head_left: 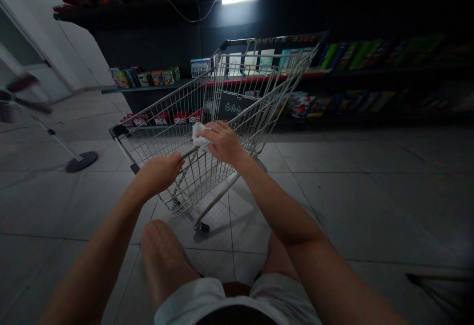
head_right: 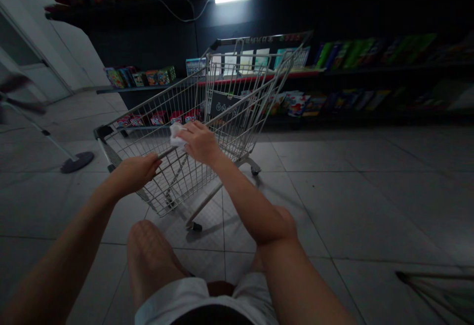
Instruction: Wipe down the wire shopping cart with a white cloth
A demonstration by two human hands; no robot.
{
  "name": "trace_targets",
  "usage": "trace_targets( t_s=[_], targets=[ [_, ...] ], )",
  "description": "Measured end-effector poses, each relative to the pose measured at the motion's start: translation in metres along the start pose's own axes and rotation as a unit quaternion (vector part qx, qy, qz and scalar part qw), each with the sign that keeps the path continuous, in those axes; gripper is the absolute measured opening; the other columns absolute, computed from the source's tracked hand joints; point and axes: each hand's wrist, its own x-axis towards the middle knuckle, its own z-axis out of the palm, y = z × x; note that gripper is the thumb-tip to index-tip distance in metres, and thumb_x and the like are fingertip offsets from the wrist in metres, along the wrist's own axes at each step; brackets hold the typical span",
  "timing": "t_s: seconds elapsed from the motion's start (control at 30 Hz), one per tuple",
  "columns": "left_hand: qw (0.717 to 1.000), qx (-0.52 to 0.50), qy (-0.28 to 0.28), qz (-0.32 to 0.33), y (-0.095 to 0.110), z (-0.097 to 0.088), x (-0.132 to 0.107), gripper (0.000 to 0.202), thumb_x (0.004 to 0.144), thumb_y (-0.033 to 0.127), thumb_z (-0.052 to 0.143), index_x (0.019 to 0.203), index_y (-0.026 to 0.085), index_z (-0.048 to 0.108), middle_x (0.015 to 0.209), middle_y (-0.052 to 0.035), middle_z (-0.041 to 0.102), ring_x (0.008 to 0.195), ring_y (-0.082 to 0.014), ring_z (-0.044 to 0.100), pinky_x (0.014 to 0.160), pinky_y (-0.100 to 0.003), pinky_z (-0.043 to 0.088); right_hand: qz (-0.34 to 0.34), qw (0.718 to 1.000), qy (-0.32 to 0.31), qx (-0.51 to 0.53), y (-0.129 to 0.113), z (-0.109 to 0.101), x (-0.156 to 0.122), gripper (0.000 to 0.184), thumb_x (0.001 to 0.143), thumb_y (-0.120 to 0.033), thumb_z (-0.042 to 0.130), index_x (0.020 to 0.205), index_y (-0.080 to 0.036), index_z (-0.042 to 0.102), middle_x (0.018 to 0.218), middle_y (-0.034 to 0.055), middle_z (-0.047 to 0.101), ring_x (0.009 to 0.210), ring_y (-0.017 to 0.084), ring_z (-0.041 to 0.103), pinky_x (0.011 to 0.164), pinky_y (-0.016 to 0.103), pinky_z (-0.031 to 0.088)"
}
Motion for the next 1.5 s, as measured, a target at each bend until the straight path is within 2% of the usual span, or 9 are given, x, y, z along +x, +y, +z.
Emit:
trace_targets(
  t_s=[0.13,0.2,0.5,0.67,0.8,0.9,1.13,1.37,1.5],
  targets=[
    [1.0,0.003,-0.012,0.008,-0.012,0.0,-0.008,0.04,0.099,0.04,0.023,0.106,0.017,0.055,0.087,-0.0124,0.072,0.082,-0.0272,0.069,0.066,-0.033,0.042,0.099,0.994,0.045,-0.029,0.076,-0.019,-0.003,0.03,0.082,-0.007,0.05,0.103,-0.017,0.068,0.103,0.0072,0.059,0.101,0.021,0.052,0.095,0.044,0.049],
    [1.0,0.002,-0.013,0.01,-0.019,-0.001,-0.012,0.04,0.099,0.041,0.023,0.104,0.018,0.056,0.084,-0.0114,0.071,0.08,-0.0265,0.068,0.065,-0.032,0.041,0.117,0.991,0.062,-0.036,0.084,-0.02,-0.003,0.028,0.082,-0.007,0.05,0.101,-0.016,0.069,0.101,0.0075,0.059,0.1,0.021,0.053,0.095,0.045,0.05],
    [0.999,-0.051,0.011,0.008,-0.008,-0.015,0.025,0.047,0.089,0.058,0.041,0.102,0.017,0.059,0.097,-0.0133,0.072,0.086,-0.0264,0.067,0.068,-0.032,0.043,0.008,0.998,0.062,0.009,-0.039,0.02,0.006,0.036,0.086,-0.014,0.055,0.119,-0.026,0.065,0.118,0.0029,0.062,0.112,0.02,0.052,0.108,0.042,0.047],
    [0.978,-0.204,-0.027,0.041,-0.011,-0.01,0.039,0.04,0.09,0.052,0.038,0.1,0.018,0.057,0.085,-0.0082,0.073,0.078,-0.0204,0.068,0.071,-0.03,0.046,0.025,0.982,0.184,0.037,-0.014,0.07,-0.05,0.035,0.091,-0.015,0.045,0.115,-0.025,0.068,0.13,0.0064,0.058,0.131,0.021,0.045,0.115,0.046,0.041],
    [0.973,-0.228,-0.03,0.021,-0.017,-0.011,0.034,0.039,0.093,0.049,0.028,0.082,0.021,0.053,0.068,-0.0033,0.068,0.07,-0.0182,0.066,0.068,-0.029,0.045,0.087,0.982,0.154,0.066,-0.014,0.115,-0.116,0.03,0.088,-0.015,0.047,0.101,-0.021,0.074,0.119,0.0112,0.064,0.125,0.024,0.051,0.104,0.046,0.049],
    [0.974,-0.224,-0.016,0.013,-0.018,-0.009,0.032,0.04,0.093,0.049,0.026,0.079,0.021,0.051,0.067,-0.003,0.068,0.069,-0.0178,0.066,0.067,-0.029,0.044,0.097,0.984,0.123,0.084,-0.022,0.114,-0.131,0.028,0.087,-0.016,0.05,0.098,-0.022,0.075,0.113,0.0106,0.067,0.116,0.022,0.056,0.1,0.044,0.051],
    [0.975,-0.223,-0.006,0.012,-0.02,-0.001,0.034,0.041,0.093,0.052,0.026,0.079,0.022,0.05,0.067,-0.0031,0.069,0.071,-0.0189,0.067,0.067,-0.029,0.044,0.141,0.972,0.186,0.04,-0.01,0.087,-0.079,0.042,0.085,-0.014,0.048,0.121,-0.024,0.067,0.137,0.0093,0.052,0.136,0.027,0.038,0.115,0.05,0.037],
    [0.982,-0.191,-0.004,0.012,-0.018,-0.004,0.032,0.039,0.094,0.047,0.026,0.078,0.021,0.051,0.065,-0.0028,0.067,0.066,-0.017,0.063,0.065,-0.029,0.042,0.195,0.976,0.064,0.077,-0.068,0.179,-0.186,0.037,0.072,-0.005,0.057,0.1,-0.022,0.074,0.106,0.0118,0.064,0.108,0.024,0.055,0.096,0.044,0.05],
    [0.982,-0.189,-0.003,0.01,-0.019,-0.004,0.032,0.036,0.094,0.045,0.028,0.076,0.022,0.049,0.066,-0.0031,0.067,0.068,-0.0174,0.065,0.066,-0.028,0.043,0.243,0.954,0.161,0.066,-0.05,0.164,-0.194,0.046,0.071,-0.008,0.051,0.11,-0.02,0.07,0.108,0.0126,0.061,0.105,0.024,0.055,0.094,0.043,0.051]
  ],
)
